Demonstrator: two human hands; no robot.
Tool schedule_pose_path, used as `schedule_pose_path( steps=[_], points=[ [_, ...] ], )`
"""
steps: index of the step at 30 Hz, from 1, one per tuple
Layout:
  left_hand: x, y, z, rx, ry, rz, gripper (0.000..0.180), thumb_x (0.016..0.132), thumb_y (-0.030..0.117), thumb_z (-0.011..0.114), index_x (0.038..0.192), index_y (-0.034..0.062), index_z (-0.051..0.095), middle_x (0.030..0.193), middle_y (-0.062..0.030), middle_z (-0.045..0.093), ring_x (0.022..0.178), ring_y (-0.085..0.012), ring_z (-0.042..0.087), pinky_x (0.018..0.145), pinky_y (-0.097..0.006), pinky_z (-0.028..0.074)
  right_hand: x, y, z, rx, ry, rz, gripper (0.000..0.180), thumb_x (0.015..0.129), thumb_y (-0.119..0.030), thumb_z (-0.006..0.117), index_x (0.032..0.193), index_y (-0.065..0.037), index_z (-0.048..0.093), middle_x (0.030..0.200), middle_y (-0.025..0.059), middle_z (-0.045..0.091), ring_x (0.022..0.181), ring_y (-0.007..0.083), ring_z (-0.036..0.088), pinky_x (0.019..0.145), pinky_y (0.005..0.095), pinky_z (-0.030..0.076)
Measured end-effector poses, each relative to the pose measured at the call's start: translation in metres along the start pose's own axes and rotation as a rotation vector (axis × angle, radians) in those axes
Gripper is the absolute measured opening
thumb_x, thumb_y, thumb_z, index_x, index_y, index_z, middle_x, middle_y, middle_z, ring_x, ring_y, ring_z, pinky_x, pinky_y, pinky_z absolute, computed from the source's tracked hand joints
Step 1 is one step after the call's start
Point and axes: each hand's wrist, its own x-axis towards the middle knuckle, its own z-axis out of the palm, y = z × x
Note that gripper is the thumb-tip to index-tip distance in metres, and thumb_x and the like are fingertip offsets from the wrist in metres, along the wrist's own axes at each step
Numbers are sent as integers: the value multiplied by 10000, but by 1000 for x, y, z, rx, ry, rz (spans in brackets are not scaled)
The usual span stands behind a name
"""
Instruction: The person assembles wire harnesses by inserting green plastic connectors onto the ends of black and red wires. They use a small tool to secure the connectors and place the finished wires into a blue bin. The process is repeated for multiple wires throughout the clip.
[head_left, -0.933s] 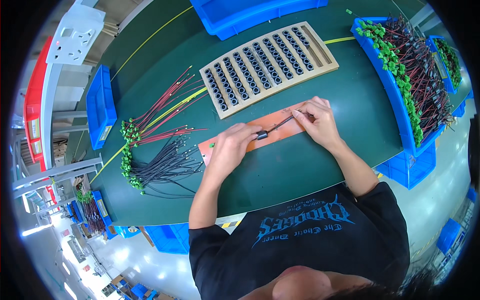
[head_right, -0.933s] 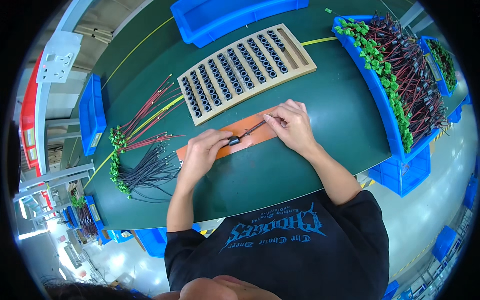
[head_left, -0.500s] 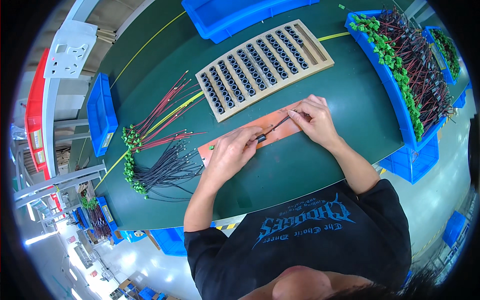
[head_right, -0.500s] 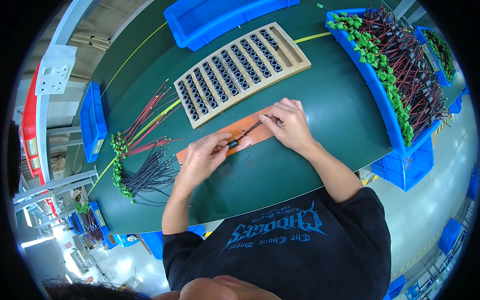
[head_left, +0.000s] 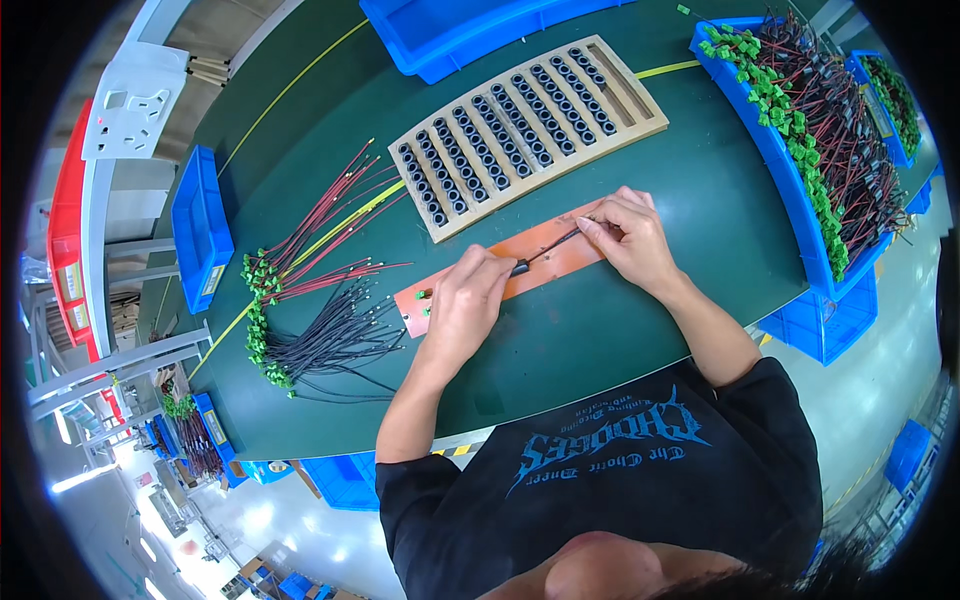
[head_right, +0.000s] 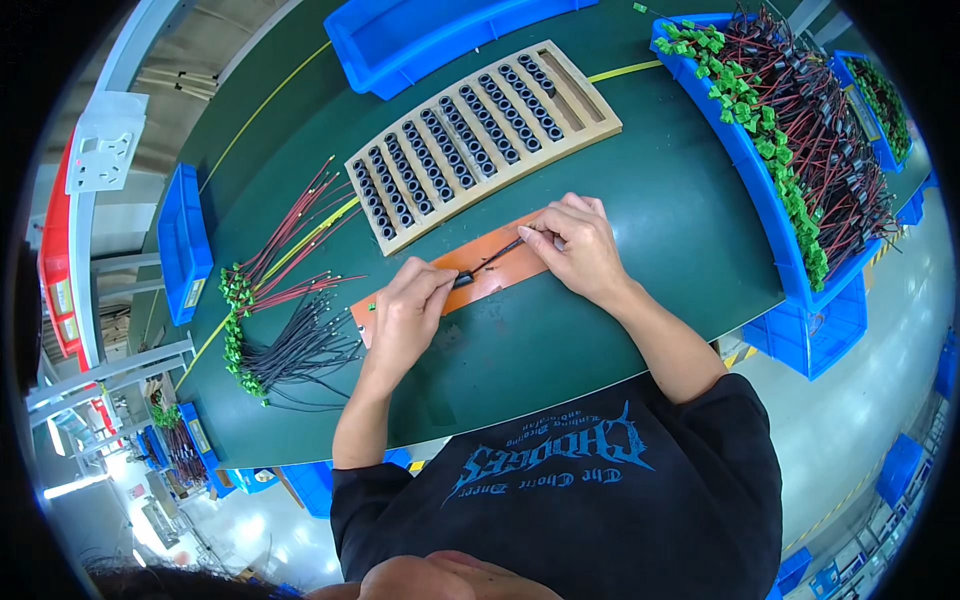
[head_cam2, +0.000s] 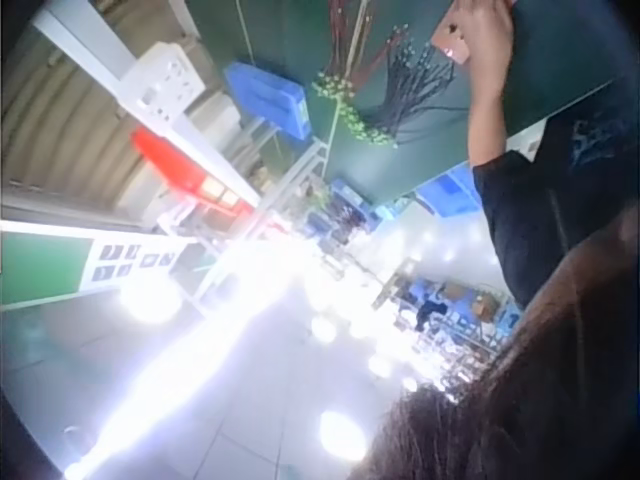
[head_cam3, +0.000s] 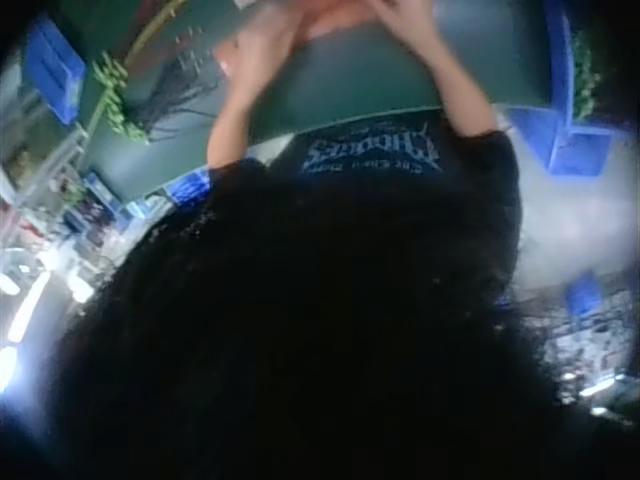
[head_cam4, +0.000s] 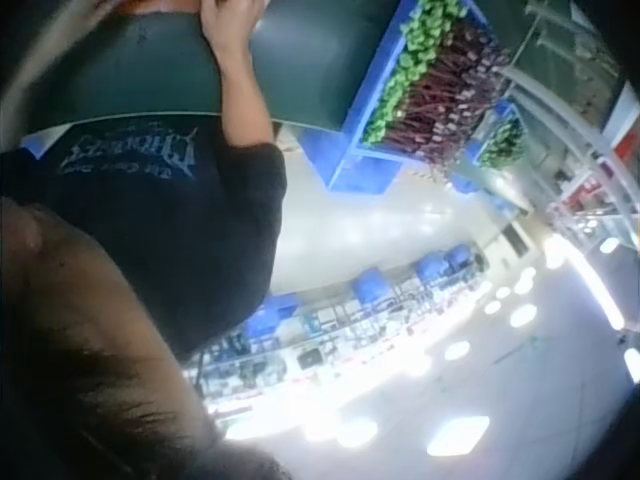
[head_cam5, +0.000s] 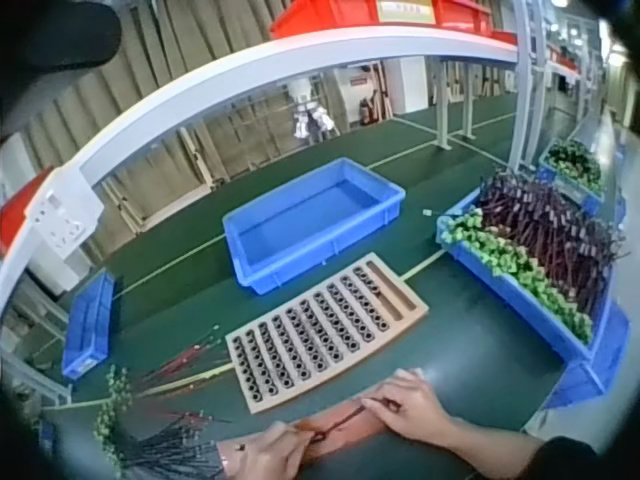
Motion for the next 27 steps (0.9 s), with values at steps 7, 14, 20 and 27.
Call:
schedule_pose_path(
  steps=[7,14,20,27],
  points=[
    [0,-7,20,364,193,370,177,824,-71,747,987,-24,696,975,-111,688,796,-286,707,667,-380,583,0,1,1,3,9,-20,154,908,-138,795,806,-58,710,724,23,640,728,182,540,827,349,390],
    [0,2,7,145,41,155,189,806,-29,777,973,-5,693,1005,-123,688,832,-310,716,695,-403,590,2,-2,-1,16,7,0,160,905,-140,798,804,-55,706,717,28,634,722,189,538,815,350,391],
    [-11,11,14,96,134,87,155,843,20,800,986,-16,755,1002,-115,698,857,-280,713,731,-384,579,1,-1,-1,16,9,-9,150,906,-137,795,811,-57,711,721,27,636,723,191,541,808,352,392],
    [-9,5,27,-61,131,-178,306,803,70,868,1085,-17,787,1003,-101,701,937,-263,671,840,-364,553,0,1,0,-17,8,-15,138,908,-161,791,820,-73,730,713,9,643,708,190,560,837,361,417]
  ],
)
